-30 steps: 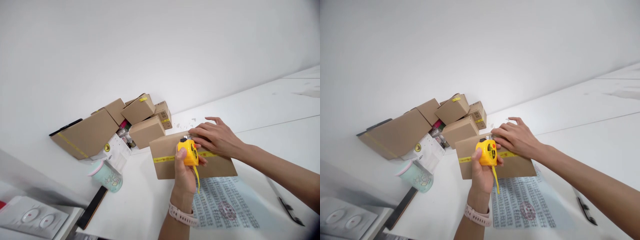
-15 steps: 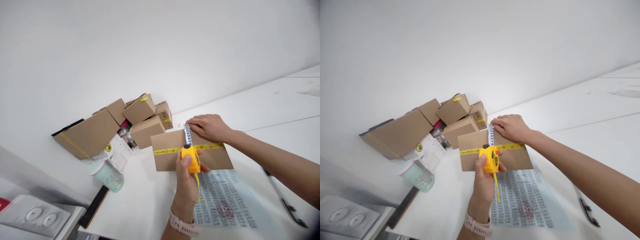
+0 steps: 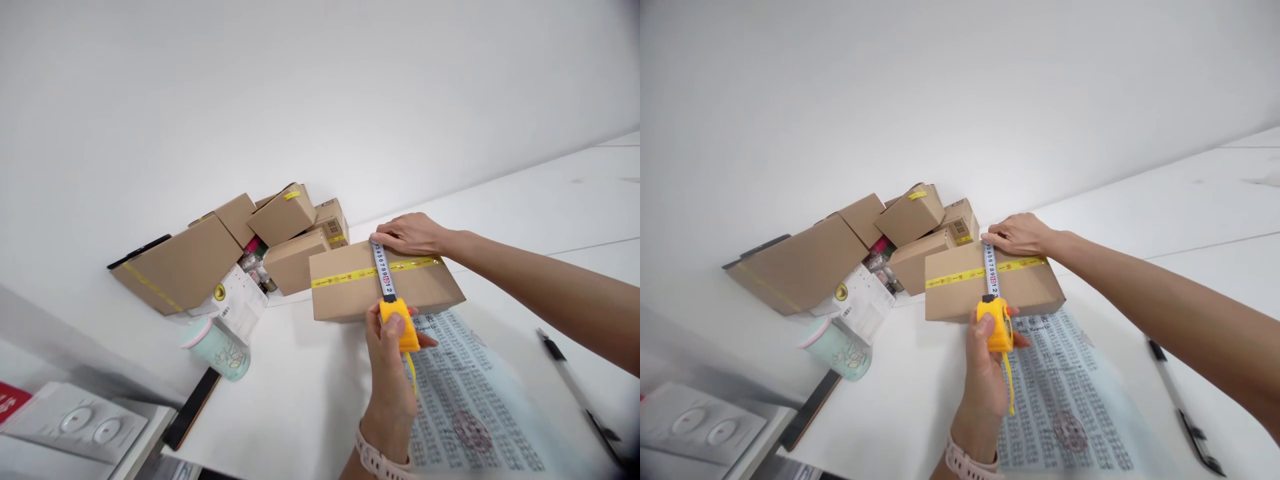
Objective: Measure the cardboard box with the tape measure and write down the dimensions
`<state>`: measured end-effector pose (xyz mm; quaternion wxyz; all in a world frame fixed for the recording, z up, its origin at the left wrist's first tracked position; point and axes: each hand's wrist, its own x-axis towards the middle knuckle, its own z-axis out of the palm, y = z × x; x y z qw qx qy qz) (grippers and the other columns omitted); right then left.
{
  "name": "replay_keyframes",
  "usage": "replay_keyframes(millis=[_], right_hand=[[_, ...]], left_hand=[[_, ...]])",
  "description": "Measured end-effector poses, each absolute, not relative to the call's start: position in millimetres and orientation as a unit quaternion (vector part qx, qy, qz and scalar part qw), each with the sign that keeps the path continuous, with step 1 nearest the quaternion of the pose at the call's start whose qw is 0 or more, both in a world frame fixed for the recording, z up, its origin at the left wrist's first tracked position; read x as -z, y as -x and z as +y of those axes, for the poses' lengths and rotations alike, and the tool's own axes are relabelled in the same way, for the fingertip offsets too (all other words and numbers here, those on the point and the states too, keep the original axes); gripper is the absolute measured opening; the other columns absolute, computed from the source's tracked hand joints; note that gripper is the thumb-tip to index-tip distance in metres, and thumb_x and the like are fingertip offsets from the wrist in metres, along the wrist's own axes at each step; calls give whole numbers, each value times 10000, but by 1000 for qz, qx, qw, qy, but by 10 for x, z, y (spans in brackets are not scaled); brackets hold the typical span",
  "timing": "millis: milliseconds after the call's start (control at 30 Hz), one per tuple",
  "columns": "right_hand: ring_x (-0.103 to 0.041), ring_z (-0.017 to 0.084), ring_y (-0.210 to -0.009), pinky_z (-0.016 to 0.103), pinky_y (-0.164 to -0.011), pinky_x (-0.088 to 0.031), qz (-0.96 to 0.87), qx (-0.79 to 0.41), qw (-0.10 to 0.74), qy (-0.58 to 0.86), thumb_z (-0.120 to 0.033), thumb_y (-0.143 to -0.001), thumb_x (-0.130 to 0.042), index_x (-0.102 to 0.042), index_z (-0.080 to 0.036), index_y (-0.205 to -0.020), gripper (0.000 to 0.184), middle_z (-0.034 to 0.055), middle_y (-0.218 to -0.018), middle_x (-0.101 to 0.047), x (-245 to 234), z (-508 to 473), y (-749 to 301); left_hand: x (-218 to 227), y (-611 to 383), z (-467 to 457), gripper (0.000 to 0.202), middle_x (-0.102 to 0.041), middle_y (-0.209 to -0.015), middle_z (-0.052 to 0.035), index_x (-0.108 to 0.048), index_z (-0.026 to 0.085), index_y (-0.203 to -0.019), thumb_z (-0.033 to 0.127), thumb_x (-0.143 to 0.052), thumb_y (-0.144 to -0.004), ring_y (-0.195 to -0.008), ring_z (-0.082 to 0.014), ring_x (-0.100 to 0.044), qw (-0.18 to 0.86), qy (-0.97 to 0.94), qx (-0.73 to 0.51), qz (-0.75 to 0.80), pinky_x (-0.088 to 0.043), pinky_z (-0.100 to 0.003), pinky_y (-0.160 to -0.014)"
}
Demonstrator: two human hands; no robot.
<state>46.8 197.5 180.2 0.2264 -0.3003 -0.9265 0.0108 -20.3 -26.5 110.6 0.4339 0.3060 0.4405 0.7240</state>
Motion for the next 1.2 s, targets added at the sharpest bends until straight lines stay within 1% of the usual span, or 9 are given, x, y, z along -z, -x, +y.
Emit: replay_keyframes(millis=[67,167,300,400,533,667,800,1100,1200], right_hand=[[-595,232,-701,317,-593,-289,-927,-7,223,302,-581,-976,-289,-625,-244,-757,524,66,-774,-718,-1801,1973,-459],[-614,238,-737,317,-596,-291,-926,-12,222,304,-575,-979,-300,-664,-250,-801,519,67,-832,-743,-1796,1988,-449],[-648,264,-825,324,-621,-324,-924,-33,223,308,-532,-979,-331,-726,-283,-1035,470,70,-957,-768,-1796,1992,-454],[-661,275,-914,328,-669,-368,-925,-46,240,290,-487,-980,-341,-706,-313,-1171,447,52,-1067,-766,-1791,1978,-471],[-661,277,-986,336,-717,-407,-928,-49,244,278,-510,-981,-321,-728,-311,-1121,474,26,-1124,-757,-1779,1974,-495],[-658,285,-1031,351,-741,-426,-927,-49,238,285,-536,-986,-293,-717,-302,-1163,515,33,-1166,-746,-1774,1985,-501],[-656,287,-1046,358,-749,-431,-925,-47,242,288,-540,-984,-294,-719,-307,-1166,518,29,-1177,-743,-1766,1987,-499],[-659,277,-1023,353,-732,-413,-923,-49,245,294,-538,-981,-299,-723,-307,-1136,507,23,-1156,-747,-1766,1951,-498],[-654,279,-1020,346,-705,-396,-923,-41,240,297,-537,-986,-282,-714,-303,-1120,510,30,-1152,-744,-1774,1931,-502]], left_hand=[[-1034,129,-315,512,-672,-1032,-69,-585,187,-1133,538,-686,-774,-621,-152,-654,441,-304,-720,440,-516,-332,-706],[-848,-12,-425,582,-655,-1089,-72,-578,215,-1144,598,-725,-730,-675,-182,-682,465,-295,-708,443,-521,-358,-723],[-642,-148,-543,741,-643,-1141,-77,-537,262,-1226,648,-792,-647,-766,-230,-703,492,-268,-699,445,-527,-404,-757],[-614,-142,-580,752,-652,-1138,-78,-548,265,-1219,661,-797,-631,-754,-224,-695,504,-263,-698,435,-521,-431,-802],[-643,-71,-604,672,-661,-1122,-71,-572,253,-1193,653,-752,-684,-718,-203,-689,502,-276,-705,418,-515,-392,-776],[-624,-40,-625,673,-658,-1119,-74,-564,254,-1213,673,-712,-708,-707,-198,-690,497,-287,-706,415,-499,-344,-699],[-599,-51,-638,670,-654,-1132,-68,-562,266,-1218,672,-708,-705,-711,-193,-687,490,-294,-702,426,-497,-345,-714],[-620,-53,-626,677,-648,-1120,-75,-552,262,-1291,566,-744,-716,-716,-182,-667,494,-288,-705,420,-517,-336,-701],[-644,-26,-617,646,-643,-1113,-79,-576,243,-1253,553,-742,-711,-702,-178,-655,507,-290,-699,413,-509,-334,-693]])
